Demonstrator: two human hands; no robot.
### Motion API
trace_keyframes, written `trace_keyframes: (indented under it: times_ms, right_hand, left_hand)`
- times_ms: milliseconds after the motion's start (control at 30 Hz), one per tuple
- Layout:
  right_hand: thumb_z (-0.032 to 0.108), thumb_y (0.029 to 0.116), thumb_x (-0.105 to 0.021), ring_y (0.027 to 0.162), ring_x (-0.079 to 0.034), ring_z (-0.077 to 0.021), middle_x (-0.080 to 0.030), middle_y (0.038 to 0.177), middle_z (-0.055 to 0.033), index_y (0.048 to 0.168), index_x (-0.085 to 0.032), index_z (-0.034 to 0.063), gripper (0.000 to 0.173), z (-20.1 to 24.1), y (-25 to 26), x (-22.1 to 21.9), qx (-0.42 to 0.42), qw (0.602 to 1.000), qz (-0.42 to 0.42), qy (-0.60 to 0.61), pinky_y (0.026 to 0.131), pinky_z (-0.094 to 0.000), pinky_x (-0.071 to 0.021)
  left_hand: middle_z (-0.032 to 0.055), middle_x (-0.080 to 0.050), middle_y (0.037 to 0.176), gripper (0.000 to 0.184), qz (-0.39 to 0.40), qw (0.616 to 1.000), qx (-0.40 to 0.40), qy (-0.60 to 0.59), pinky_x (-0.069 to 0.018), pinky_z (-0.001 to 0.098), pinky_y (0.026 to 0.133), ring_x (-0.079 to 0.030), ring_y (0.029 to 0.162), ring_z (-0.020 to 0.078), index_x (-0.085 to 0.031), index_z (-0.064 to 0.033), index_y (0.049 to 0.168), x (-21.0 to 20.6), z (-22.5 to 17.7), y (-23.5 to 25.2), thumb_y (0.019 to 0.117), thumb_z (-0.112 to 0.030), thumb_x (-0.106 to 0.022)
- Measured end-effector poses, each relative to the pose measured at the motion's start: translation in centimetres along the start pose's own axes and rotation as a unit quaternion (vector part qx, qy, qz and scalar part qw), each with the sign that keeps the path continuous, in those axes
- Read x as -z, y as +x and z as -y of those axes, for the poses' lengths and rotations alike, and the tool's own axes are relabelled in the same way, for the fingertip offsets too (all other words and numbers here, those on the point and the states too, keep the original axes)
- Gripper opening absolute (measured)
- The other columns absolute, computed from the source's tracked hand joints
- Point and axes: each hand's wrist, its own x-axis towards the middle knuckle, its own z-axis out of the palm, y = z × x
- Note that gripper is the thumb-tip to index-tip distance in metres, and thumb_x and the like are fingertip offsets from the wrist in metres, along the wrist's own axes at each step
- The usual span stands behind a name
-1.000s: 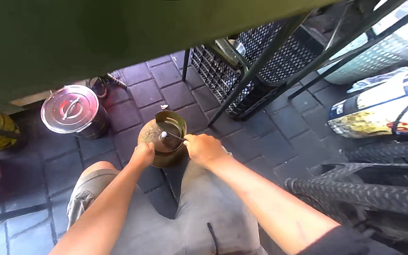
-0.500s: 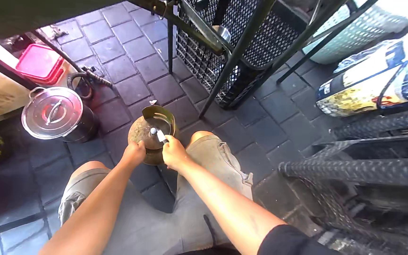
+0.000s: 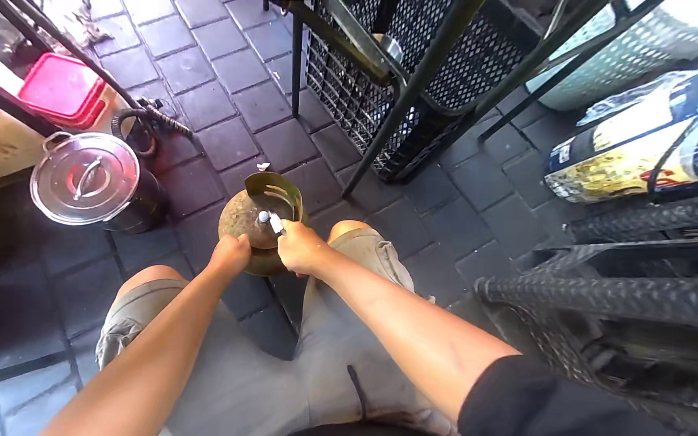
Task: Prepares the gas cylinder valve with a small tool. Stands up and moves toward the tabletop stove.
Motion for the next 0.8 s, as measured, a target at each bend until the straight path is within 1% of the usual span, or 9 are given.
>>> trace_keyframes:
  times_ms: [167, 267, 333, 400, 467, 500, 567, 667, 800]
  right_hand:
    - [0.014, 0.1034, -0.043, 0.053, -0.056, -0.0123, -0.059, 0.075, -0.0082, 0.161, -0.033, 0.0164, 0.059, 0.7, 1.1, 0.4, -0.046, 0.996, 0.025, 0.079, 0.049, -0.0269, -0.0475]
    - [0.015, 0.1036, -0.043, 0.05, -0.05, -0.0125, -0.057, 0.076, -0.0076, 0.164, -0.026, 0.0196, 0.063, -0.1, 0.6, -0.3, -0.048, 0.989, 0.033, 0.135, 0.043, -0.0259, -0.0391]
    - [0.016, 0.1043, -0.043, 0.051, -0.05, -0.0141, -0.058, 0.082, -0.0093, 0.167, -0.016, 0.0243, 0.068, -0.4, -0.2, -1.0, -0.05, 0.986, 0.037, 0.152, 0.042, -0.0273, -0.0397]
    - [0.015, 0.1034, -0.043, 0.052, -0.052, -0.0143, -0.061, 0.086, -0.0108, 0.167, -0.013, 0.0237, 0.071, -0.5, -0.1, -1.7, -0.049, 0.985, 0.032, 0.161, 0.043, -0.0276, -0.0419]
    - [0.013, 0.1, -0.046, 0.056, -0.058, -0.0156, -0.064, 0.086, -0.0117, 0.164, -0.021, 0.0182, 0.069, 0.0, 0.8, -2.4, -0.042, 0.987, 0.014, 0.156, 0.048, -0.0299, -0.0474]
    - [0.013, 0.0986, -0.048, 0.059, -0.062, -0.0169, -0.066, 0.086, -0.0118, 0.157, -0.029, 0.0156, 0.062, 0.2, 1.3, -2.5, -0.039, 0.988, 0.007, 0.148, 0.05, -0.0322, -0.0497]
    - [0.013, 0.099, -0.048, 0.059, -0.062, -0.0172, -0.066, 0.084, -0.0115, 0.155, -0.032, 0.0161, 0.058, 0.2, 1.2, -2.3, -0.038, 0.988, 0.011, 0.146, 0.05, -0.0326, -0.049]
    - [0.013, 0.1006, -0.047, 0.06, -0.061, -0.0186, -0.065, 0.087, -0.0123, 0.165, -0.017, 0.0224, 0.072, -0.2, -0.1, -2.0, -0.04, 0.985, 0.038, 0.165, 0.05, -0.0331, -0.0497]
    - [0.012, 0.0995, -0.048, 0.061, -0.06, -0.0172, -0.066, 0.092, -0.0132, 0.167, -0.011, 0.0207, 0.077, -0.3, 1.3, -2.3, -0.051, 0.975, 0.043, 0.211, 0.051, -0.0314, -0.0493]
  left_hand:
    - [0.0216, -0.061, 0.088, 0.053, 0.006, 1.0, -0.004, 0.001, -0.0475, 0.0583, 0.073, -0.061, 0.083, 0.0362, -0.06, 0.0026, 0.09, 0.0, 0.1, -0.1, 0.1093, -0.038, -0.033]
    - [0.0202, -0.06, 0.084, 0.052, 0.005, 1.0, -0.011, -0.005, -0.0469, 0.0566, 0.071, -0.06, 0.079, 0.0348, -0.059, 0.0014, 0.087, -0.1, 0.1, -0.2, 0.1094, -0.037, -0.033]
    - [0.0207, -0.06, 0.084, 0.052, 0.006, 1.0, -0.014, -0.004, -0.0469, 0.0569, 0.07, -0.06, 0.079, 0.0355, -0.059, 0.0015, 0.086, 0.0, 0.1, -0.1, 0.1092, -0.037, -0.033]
    - [0.0209, -0.06, 0.084, 0.053, 0.007, 1.0, -0.015, -0.004, -0.0467, 0.0566, 0.07, -0.06, 0.08, 0.0355, -0.059, 0.0016, 0.087, -0.1, 0.2, -0.1, 0.1098, -0.037, -0.032]
    - [0.0218, -0.062, 0.088, 0.053, 0.008, 1.0, -0.013, -0.001, -0.0477, 0.0574, 0.073, -0.062, 0.083, 0.0358, -0.06, 0.0024, 0.09, 0.0, 0.2, -0.1, 0.11, -0.037, -0.031]
    - [0.0217, -0.062, 0.09, 0.053, 0.009, 1.0, -0.017, 0.0, -0.0481, 0.0576, 0.075, -0.062, 0.085, 0.0357, -0.06, 0.0027, 0.091, 0.0, 0.2, 0.0, 0.1102, -0.037, -0.031]
    - [0.0229, -0.063, 0.091, 0.054, 0.008, 1.0, -0.019, -0.006, -0.0482, 0.059, 0.076, -0.063, 0.087, 0.0367, -0.061, 0.004, 0.092, -0.1, 0.4, 0.1, 0.1105, -0.037, -0.031]
    - [0.0238, -0.064, 0.092, 0.054, 0.003, 1.0, -0.011, -0.004, -0.0487, 0.0596, 0.077, -0.063, 0.088, 0.0378, -0.062, 0.0035, 0.092, -0.1, 0.2, 0.1, 0.1105, -0.037, -0.032]
    - [0.0231, -0.064, 0.091, 0.051, -0.001, 1.0, -0.017, -0.005, -0.0489, 0.0589, 0.077, -0.063, 0.087, 0.0371, -0.061, 0.0033, 0.092, -0.2, 0.5, 0.3, 0.1107, -0.034, -0.032]
